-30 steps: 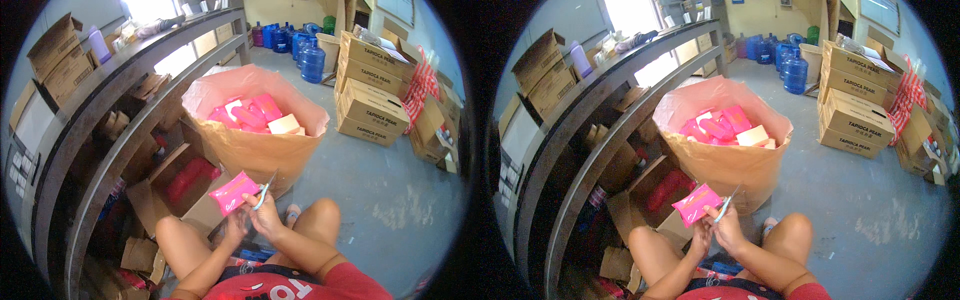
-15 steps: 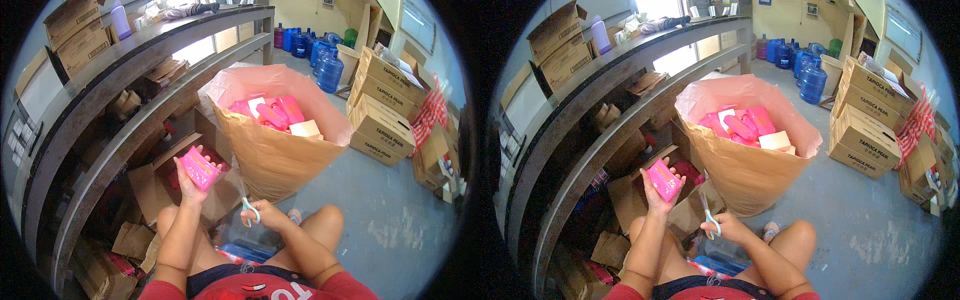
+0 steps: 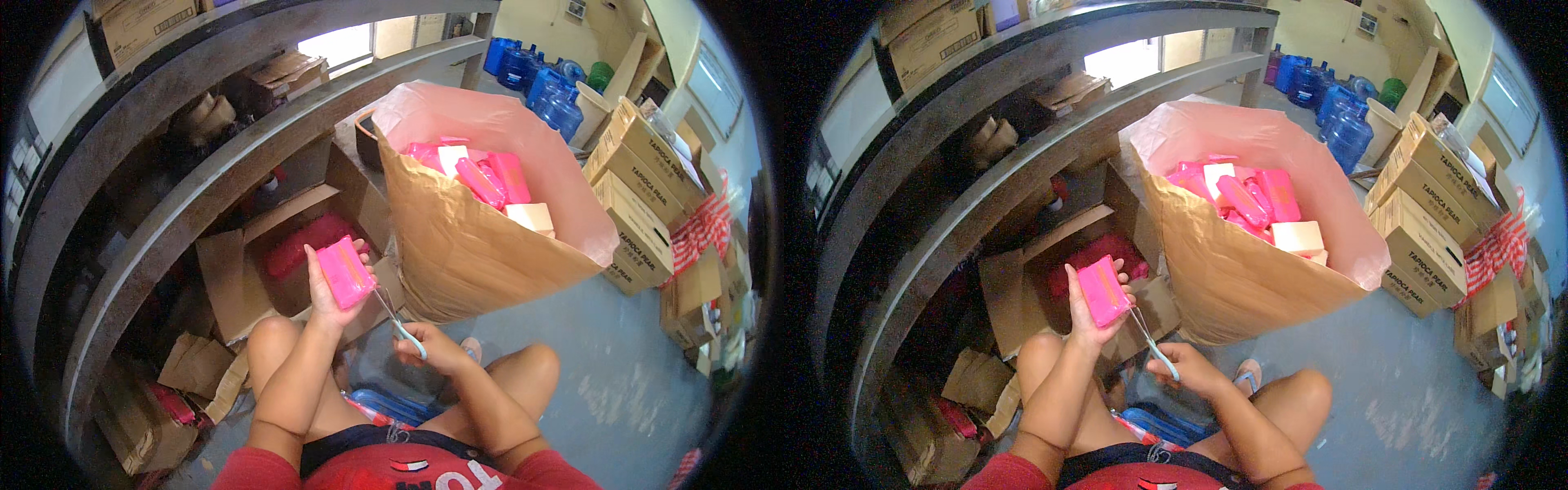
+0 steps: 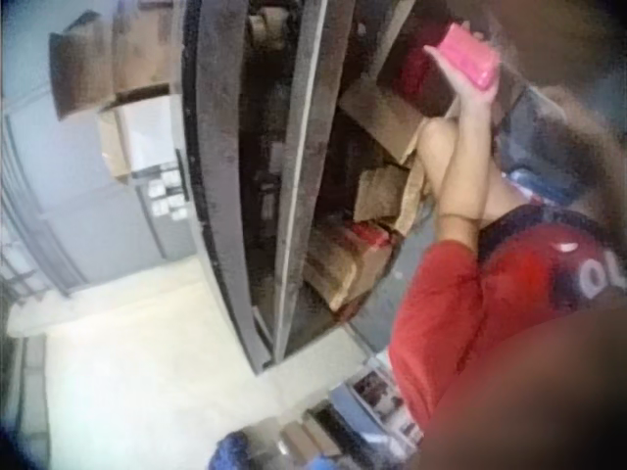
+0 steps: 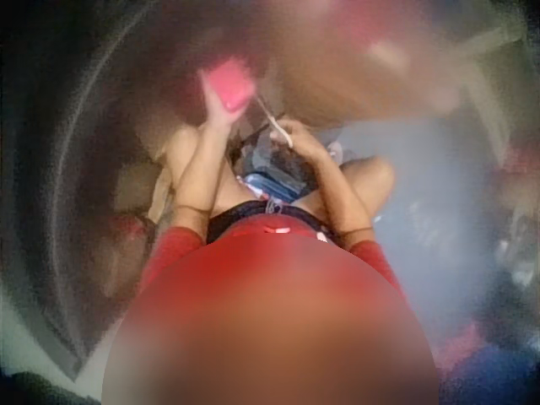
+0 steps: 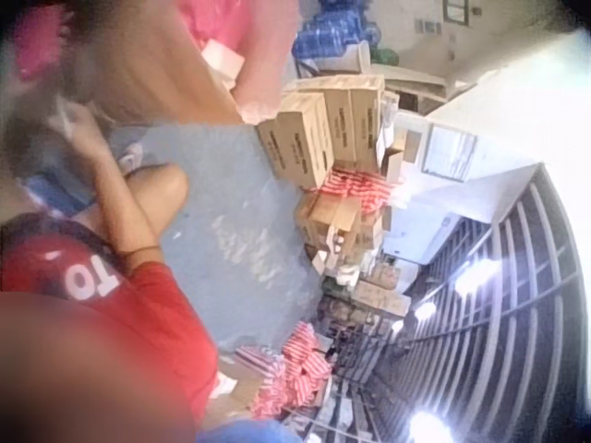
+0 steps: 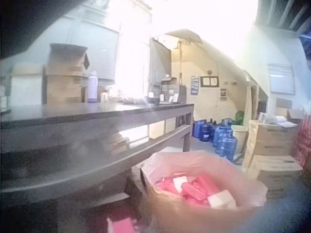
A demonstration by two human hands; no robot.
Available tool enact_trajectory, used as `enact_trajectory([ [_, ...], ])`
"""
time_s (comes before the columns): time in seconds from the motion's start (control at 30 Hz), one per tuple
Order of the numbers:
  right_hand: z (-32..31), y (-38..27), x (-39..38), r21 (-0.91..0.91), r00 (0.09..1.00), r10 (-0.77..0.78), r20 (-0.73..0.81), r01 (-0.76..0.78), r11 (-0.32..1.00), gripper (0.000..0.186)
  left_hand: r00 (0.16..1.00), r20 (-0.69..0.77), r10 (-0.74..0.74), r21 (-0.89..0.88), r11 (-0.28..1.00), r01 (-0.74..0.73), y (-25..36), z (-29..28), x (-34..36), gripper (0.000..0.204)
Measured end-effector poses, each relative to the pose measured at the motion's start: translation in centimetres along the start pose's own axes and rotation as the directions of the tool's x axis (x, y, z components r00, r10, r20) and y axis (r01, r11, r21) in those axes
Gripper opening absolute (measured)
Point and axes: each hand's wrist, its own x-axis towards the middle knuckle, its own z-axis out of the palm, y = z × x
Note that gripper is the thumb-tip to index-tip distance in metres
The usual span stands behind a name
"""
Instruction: The person sits on the floor and repeatedly picks up pink-wrapped packages from a large paper bag. Using scissors, they cut open each package and place the opened items into a cardboard box beside them. The process continues with multiple packages throughout the clip.
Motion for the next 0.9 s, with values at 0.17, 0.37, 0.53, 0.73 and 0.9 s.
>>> enact_trajectory([
  [0.17,-0.3,0.6,1.1,-0.063,0.984,0.083,0.159,-0.074,0.995,0.043,0.998,-0.062,0.030,0.034,0.999,-0.028,0.2,-0.5,-0.1,0.089],
  [0.37,0.4,0.8,1.7,-0.051,0.980,0.089,0.178,-0.081,0.995,0.051,0.996,-0.087,0.028,0.052,0.998,-0.023,0.1,-0.8,0.0,0.087],
  [0.53,0.2,-0.1,1.4,-0.037,0.988,0.037,0.149,-0.032,0.999,0.056,0.993,-0.099,0.059,0.136,0.990,-0.045,-0.1,-0.9,0.0,0.085],
  [0.73,0.1,-0.6,1.0,-0.075,0.998,-0.042,0.052,0.046,0.996,0.062,0.990,-0.114,0.086,0.183,0.981,-0.064,-0.2,-1.2,0.4,0.090],
  [0.9,0.4,-0.4,1.1,-0.067,0.998,-0.053,0.032,0.055,0.996,0.063,0.992,-0.085,0.094,0.237,0.969,-0.072,-0.9,-0.8,0.1,0.092],
])
